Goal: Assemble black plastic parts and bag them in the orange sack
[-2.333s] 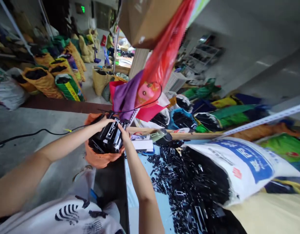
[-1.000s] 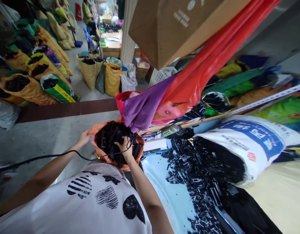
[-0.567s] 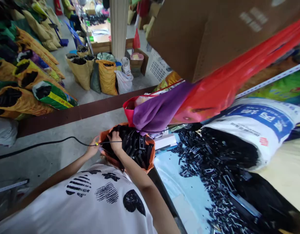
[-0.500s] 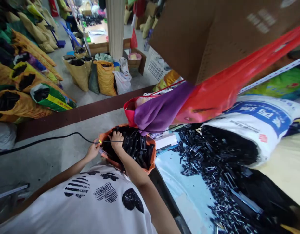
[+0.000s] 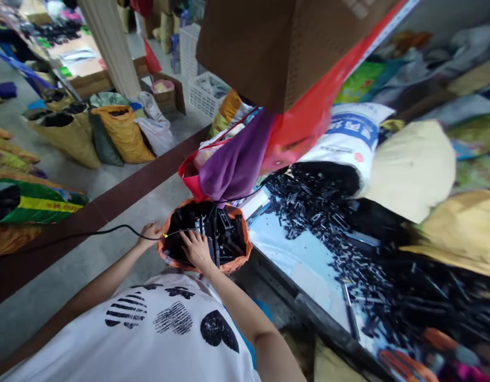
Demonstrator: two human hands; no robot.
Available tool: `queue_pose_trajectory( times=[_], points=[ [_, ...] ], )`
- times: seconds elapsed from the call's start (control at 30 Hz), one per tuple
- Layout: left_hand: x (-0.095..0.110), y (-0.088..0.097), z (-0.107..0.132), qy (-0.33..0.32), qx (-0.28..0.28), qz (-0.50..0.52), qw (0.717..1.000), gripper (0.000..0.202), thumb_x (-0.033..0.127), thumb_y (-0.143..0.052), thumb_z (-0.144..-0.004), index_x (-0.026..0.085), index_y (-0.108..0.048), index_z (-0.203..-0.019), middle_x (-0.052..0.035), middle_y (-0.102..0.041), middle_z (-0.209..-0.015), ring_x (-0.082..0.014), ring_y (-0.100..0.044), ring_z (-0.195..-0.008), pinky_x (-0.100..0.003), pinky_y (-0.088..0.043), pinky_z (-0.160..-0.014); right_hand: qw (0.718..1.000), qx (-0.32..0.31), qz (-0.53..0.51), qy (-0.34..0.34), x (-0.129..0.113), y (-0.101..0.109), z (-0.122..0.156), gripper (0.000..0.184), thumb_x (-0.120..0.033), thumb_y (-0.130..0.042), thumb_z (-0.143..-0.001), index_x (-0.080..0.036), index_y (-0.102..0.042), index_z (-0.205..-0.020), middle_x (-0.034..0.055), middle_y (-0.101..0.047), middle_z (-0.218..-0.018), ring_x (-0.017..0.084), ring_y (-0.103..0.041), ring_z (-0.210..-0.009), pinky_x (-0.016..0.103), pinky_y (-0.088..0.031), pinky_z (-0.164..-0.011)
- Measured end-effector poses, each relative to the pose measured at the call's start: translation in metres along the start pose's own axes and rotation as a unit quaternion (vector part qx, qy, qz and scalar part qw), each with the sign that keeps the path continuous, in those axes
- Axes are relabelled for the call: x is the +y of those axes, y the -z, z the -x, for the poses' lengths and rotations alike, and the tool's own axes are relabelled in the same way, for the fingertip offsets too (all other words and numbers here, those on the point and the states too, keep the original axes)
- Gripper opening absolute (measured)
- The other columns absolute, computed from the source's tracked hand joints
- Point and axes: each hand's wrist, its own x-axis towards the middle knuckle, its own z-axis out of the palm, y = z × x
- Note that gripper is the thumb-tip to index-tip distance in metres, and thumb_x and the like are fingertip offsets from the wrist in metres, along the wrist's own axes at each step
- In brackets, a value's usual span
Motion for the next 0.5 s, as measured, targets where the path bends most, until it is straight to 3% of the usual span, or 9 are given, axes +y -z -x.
queue_pose_trajectory(
  times=[0.07,0.13,0.23,0.3,0.37,0.43,0.5],
  points=[
    [0.005,-0.001,-0.025,-0.028,-0.049,-0.005,0.998,0.03,0.04,-0.056,-0.078,0.016,-0.065,-0.093,-0.0091,-0.066,-0.081,-0.0233,-0.06,-0.085,-0.026,-0.04,-0.068,0.999,0.009,0.006,-0.033,-0.012,-0.006,-0.011,0.051,-0.034,-0.046,-0.091,-0.03,-0.035,-0.14,0.0098,-0.047,-0.133,0.026,-0.038,-0.121,0.04,-0.028,-0.095],
    [0.01,-0.002,-0.04,-0.051,-0.064,-0.005,0.997,0.025,0.038,-0.054,-0.079,0.016,-0.065,-0.074,-0.0071,-0.063,-0.068,-0.0206,-0.059,-0.075,-0.025,-0.037,-0.062,0.998,0.024,0.011,-0.063,-0.026,-0.012,-0.033,0.053,-0.034,-0.048,-0.089,-0.03,-0.034,-0.141,0.0111,-0.044,-0.136,0.027,-0.037,-0.123,0.042,-0.027,-0.097],
    [0.01,0.003,-0.045,-0.074,-0.047,-0.001,0.996,0.031,0.035,-0.046,-0.083,0.017,-0.06,-0.062,-0.0064,-0.061,-0.064,-0.0174,-0.055,-0.07,-0.024,-0.033,-0.06,0.995,0.041,0.011,-0.095,-0.04,-0.013,-0.072,0.055,-0.033,-0.05,-0.088,-0.03,-0.034,-0.141,0.0121,-0.034,-0.144,0.028,-0.032,-0.129,0.047,-0.023,-0.101],
    [0.006,0.011,-0.04,-0.074,-0.029,0.005,0.997,0.039,0.036,-0.039,-0.086,0.017,-0.057,-0.058,-0.0055,-0.057,-0.06,-0.016,-0.051,-0.065,-0.024,-0.03,-0.057,0.994,0.051,-0.004,-0.093,-0.038,-0.004,-0.082,0.055,-0.035,-0.051,-0.088,-0.03,-0.035,-0.14,0.0112,-0.03,-0.147,0.028,-0.027,-0.132,0.049,-0.019,-0.103],
    [0.001,0.017,-0.035,-0.066,-0.018,0.014,0.998,0.044,0.039,-0.035,-0.088,0.017,-0.054,-0.055,-0.0042,-0.053,-0.054,-0.015,-0.047,-0.06,-0.025,-0.027,-0.054,0.993,0.082,-0.037,-0.074,-0.025,0.007,-0.066,0.053,-0.039,-0.05,-0.088,-0.028,-0.038,-0.138,0.01,-0.032,-0.146,0.027,-0.026,-0.133,0.047,-0.018,-0.105],
    [-0.001,0.021,-0.031,-0.055,-0.019,0.028,0.998,0.045,0.041,-0.034,-0.088,0.017,-0.052,-0.055,-0.0031,-0.049,-0.052,-0.0146,-0.045,-0.058,-0.025,-0.025,-0.053,0.981,0.145,-0.074,-0.102,-0.005,0.013,-0.023,0.048,-0.041,-0.044,-0.09,-0.024,-0.042,-0.135,0.0108,-0.04,-0.14,0.025,-0.032,-0.13,0.044,-0.022,-0.105],
    [-0.001,0.02,-0.028,-0.039,-0.035,0.051,0.997,0.045,0.042,-0.034,-0.088,0.017,-0.053,-0.057,-0.0027,-0.049,-0.051,-0.015,-0.046,-0.059,-0.025,-0.025,-0.052,0.938,0.219,-0.09,-0.252,0.015,0.007,0.035,0.044,-0.042,-0.038,-0.092,-0.018,-0.049,-0.126,0.0151,-0.05,-0.127,0.026,-0.042,-0.122,0.043,-0.03,-0.1]
  ],
)
